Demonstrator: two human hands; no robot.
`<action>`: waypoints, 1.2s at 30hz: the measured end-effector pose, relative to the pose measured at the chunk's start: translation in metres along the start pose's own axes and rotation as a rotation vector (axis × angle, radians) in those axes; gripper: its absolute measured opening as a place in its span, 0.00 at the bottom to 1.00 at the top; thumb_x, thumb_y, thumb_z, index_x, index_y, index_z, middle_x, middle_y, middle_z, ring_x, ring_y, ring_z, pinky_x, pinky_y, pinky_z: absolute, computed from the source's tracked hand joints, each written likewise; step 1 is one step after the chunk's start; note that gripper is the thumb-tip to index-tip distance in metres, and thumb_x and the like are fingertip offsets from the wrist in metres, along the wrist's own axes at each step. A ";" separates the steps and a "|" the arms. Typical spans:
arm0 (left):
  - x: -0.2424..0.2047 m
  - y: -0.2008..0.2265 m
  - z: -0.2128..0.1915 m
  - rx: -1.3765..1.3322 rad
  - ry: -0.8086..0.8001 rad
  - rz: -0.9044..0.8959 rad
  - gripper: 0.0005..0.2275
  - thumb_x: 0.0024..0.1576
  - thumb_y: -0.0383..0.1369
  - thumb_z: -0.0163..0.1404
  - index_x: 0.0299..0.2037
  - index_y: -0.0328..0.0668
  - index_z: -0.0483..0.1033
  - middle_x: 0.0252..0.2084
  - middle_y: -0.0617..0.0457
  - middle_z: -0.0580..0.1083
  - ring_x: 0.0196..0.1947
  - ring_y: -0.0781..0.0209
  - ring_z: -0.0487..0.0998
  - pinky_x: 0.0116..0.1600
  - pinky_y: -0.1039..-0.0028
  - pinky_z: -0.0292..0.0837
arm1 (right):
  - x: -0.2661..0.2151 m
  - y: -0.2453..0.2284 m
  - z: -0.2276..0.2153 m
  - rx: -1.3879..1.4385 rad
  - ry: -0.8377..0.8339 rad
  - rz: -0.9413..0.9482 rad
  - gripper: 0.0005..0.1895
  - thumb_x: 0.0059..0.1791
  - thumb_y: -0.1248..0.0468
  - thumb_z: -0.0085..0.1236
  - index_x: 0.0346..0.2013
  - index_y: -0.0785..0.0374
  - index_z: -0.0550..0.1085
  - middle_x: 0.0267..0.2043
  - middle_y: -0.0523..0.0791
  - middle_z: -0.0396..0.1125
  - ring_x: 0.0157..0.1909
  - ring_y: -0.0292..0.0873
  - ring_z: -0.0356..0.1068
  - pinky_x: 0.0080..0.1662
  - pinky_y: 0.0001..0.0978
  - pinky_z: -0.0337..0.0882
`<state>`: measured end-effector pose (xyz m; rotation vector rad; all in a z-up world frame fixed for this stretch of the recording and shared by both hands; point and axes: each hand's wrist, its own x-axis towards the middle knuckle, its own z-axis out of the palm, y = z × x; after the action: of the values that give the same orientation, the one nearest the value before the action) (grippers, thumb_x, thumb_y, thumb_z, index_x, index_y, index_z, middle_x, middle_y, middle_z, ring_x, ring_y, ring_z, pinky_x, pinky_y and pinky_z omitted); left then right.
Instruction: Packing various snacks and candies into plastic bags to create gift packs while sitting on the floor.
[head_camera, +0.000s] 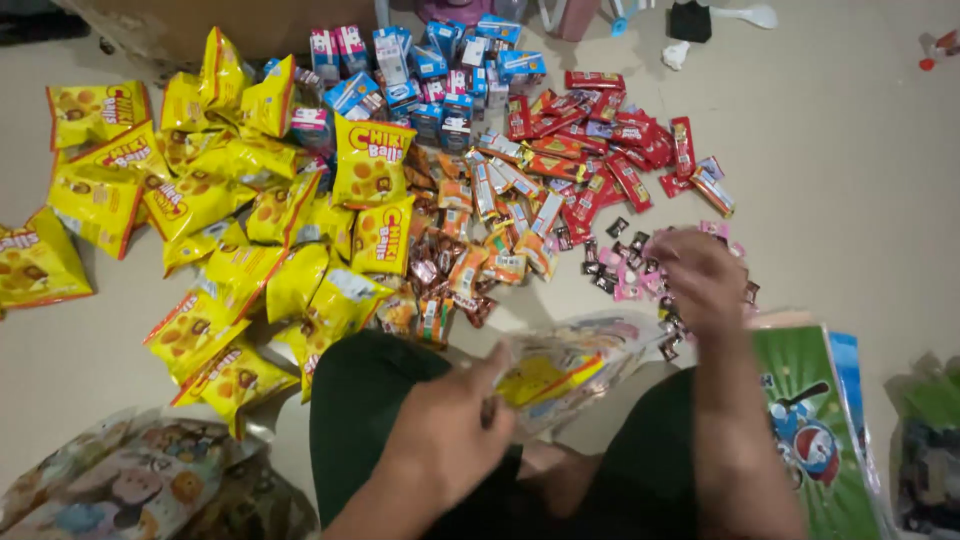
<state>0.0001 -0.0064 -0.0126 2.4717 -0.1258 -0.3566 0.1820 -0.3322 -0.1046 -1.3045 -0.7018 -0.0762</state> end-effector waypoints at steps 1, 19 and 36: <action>0.000 0.004 -0.001 -0.004 -0.010 -0.006 0.30 0.53 0.41 0.49 0.70 0.52 0.65 0.46 0.41 0.79 0.39 0.36 0.80 0.43 0.50 0.74 | 0.014 0.023 0.016 0.002 0.003 0.011 0.13 0.54 0.71 0.52 0.53 0.63 0.74 0.53 0.48 0.71 0.55 0.44 0.72 0.59 0.32 0.78; -0.023 0.026 -0.017 0.072 -0.229 0.177 0.44 0.50 0.48 0.52 0.77 0.44 0.48 0.48 0.40 0.75 0.33 0.37 0.80 0.30 0.46 0.76 | -0.032 0.047 0.016 -0.788 0.059 0.645 0.29 0.51 0.59 0.60 0.65 0.66 0.66 0.55 0.54 0.72 0.52 0.53 0.76 0.49 0.43 0.81; -0.045 0.062 -0.005 0.102 -0.217 0.180 0.43 0.55 0.51 0.53 0.77 0.42 0.45 0.60 0.41 0.71 0.41 0.35 0.79 0.30 0.41 0.75 | -0.036 -0.219 0.087 -1.267 -0.754 -0.087 0.33 0.50 0.46 0.58 0.66 0.56 0.66 0.51 0.45 0.65 0.46 0.45 0.66 0.49 0.41 0.64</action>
<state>-0.0420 -0.0447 0.0385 2.4908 -0.4642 -0.5510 0.0213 -0.3298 0.0713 -2.5692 -1.4658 -0.1050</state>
